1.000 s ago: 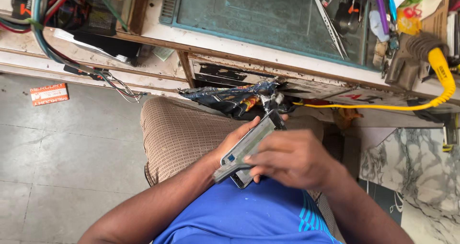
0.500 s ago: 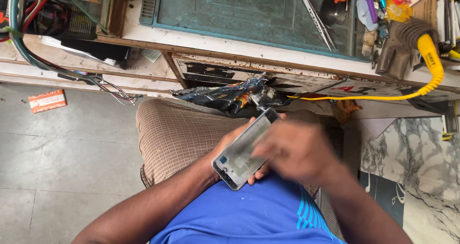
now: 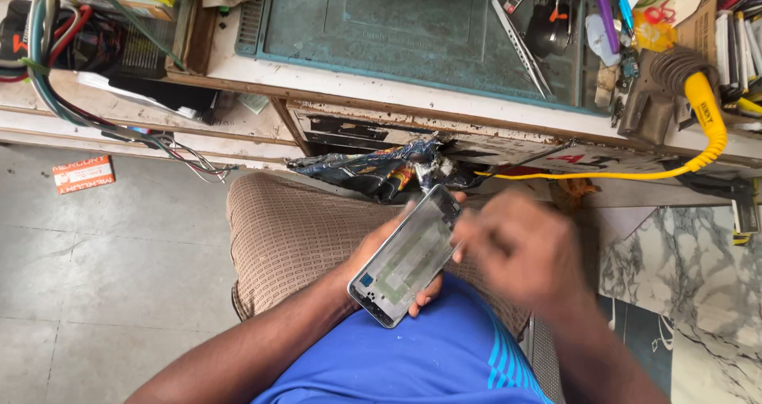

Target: The person uses a metal spudger to pry and separate the screen assembly from the smartphone frame while holding the device on their lap. They repeatedly work along the edges to release adhesive and then place the phone on the workbench to continue prying.

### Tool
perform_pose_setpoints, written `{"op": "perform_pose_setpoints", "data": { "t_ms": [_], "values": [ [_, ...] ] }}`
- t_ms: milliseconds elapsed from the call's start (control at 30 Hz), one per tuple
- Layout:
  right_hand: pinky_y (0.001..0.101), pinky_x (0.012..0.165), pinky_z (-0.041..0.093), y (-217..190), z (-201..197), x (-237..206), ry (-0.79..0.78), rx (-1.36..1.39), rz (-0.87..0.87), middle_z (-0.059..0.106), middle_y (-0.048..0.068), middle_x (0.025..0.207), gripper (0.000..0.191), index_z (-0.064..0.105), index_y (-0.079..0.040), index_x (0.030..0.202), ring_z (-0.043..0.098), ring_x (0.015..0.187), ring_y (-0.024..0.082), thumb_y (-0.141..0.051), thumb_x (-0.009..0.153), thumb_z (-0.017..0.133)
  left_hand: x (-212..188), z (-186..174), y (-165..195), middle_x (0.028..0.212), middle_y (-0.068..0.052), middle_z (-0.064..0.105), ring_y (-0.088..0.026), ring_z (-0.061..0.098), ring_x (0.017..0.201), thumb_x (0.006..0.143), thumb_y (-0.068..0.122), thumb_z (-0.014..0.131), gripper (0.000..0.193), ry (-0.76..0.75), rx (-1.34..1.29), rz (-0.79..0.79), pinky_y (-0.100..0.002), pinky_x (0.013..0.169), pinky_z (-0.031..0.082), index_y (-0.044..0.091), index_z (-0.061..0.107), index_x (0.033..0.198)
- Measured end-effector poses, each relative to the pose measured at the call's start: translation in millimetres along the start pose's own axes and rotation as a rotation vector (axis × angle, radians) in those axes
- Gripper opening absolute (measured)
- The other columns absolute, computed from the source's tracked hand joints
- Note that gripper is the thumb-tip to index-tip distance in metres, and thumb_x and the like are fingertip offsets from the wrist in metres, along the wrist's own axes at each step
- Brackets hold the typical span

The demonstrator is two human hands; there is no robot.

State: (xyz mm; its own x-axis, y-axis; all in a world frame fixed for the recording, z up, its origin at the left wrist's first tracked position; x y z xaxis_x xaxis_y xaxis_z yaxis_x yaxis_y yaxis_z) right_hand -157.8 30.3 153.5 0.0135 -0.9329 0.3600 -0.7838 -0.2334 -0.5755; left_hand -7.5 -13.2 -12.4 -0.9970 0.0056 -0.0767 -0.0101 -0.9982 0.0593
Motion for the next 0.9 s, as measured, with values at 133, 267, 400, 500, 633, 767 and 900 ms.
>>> {"op": "perform_pose_setpoints", "data": {
  "t_ms": [133,267,400,500,633,767,900],
  "values": [
    [0.0335,0.061,0.057,-11,13,-8,-0.162,0.053,-0.138,0.07,0.005,0.084,0.012,0.075,-0.011,0.089,0.07,0.071,0.02,-0.02,0.084,0.08,0,9,0,0.106,-0.017,0.063,-0.036,0.07,0.076,0.109,0.067,0.031,0.066,-0.078,-0.012,0.083,-0.049,0.061,0.064,0.037,0.028,0.167],
    [0.0321,0.061,0.056,-9,1,8,-0.082,0.009,0.007,0.069,0.003,0.083,0.005,0.076,-0.014,0.088,0.07,0.071,0.018,-0.017,0.089,0.08,-3,10,-2,0.119,-0.022,0.065,-0.039,0.069,0.073,0.107,0.064,0.031,0.079,0.019,-0.147,0.074,-0.053,0.055,0.064,0.013,0.013,0.164],
    [0.0366,0.06,0.054,-37,10,3,-0.287,0.08,-0.202,0.068,0.004,0.078,0.018,0.075,-0.013,0.085,0.069,0.068,0.022,-0.028,0.083,0.085,-4,4,-3,0.123,-0.024,0.059,-0.038,0.068,0.082,0.114,0.066,0.034,0.073,0.0,0.12,0.14,-0.049,0.06,0.062,0.032,0.018,0.177],
    [0.0355,0.061,0.054,-13,5,4,-0.1,0.007,-0.061,0.068,0.008,0.082,0.013,0.077,-0.012,0.089,0.068,0.071,0.025,-0.022,0.082,0.08,-2,5,-4,0.125,-0.029,0.052,-0.041,0.068,0.081,0.115,0.068,0.034,0.071,-0.136,-0.044,0.124,-0.052,0.062,0.063,0.035,0.017,0.175],
    [0.0359,0.066,0.051,47,-16,-10,0.136,-0.152,0.294,0.068,0.01,0.085,0.016,0.072,-0.002,0.09,0.067,0.073,0.024,-0.012,0.089,0.083,-3,16,6,0.138,-0.033,0.046,-0.049,0.069,0.085,0.104,0.071,0.038,0.083,-0.269,-0.192,0.177,-0.056,0.065,0.063,0.033,0.016,0.175],
    [0.0309,0.075,0.051,61,-13,-26,0.21,-0.045,0.201,0.069,0.011,0.091,0.015,0.071,0.0,0.097,0.068,0.082,0.02,-0.006,0.091,0.083,7,29,20,0.144,-0.039,0.043,-0.061,0.068,0.099,0.105,0.071,0.04,0.08,-0.421,-0.292,0.189,-0.064,0.073,0.063,0.03,0.017,0.17],
    [0.028,0.076,0.051,64,-6,-32,0.29,0.034,0.255,0.069,0.009,0.093,0.014,0.072,0.001,0.101,0.066,0.082,0.017,-0.006,0.094,0.081,22,33,25,0.148,-0.043,0.035,-0.068,0.063,0.105,0.108,0.066,0.038,0.075,-0.499,-0.398,0.19,-0.07,0.075,0.06,0.027,0.018,0.169]
  ]
}}
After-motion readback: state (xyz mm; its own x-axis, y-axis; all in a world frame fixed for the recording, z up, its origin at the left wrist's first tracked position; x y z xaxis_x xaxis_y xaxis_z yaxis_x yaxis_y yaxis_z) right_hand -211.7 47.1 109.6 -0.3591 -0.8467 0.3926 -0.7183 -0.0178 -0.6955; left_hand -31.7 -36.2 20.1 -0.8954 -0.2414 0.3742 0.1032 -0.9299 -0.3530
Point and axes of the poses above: each hand's wrist, its own x-axis towards the middle knuckle, its own z-axis out of the palm, y = z × x, the point moved 3 cm from there along x, towards the middle knuckle
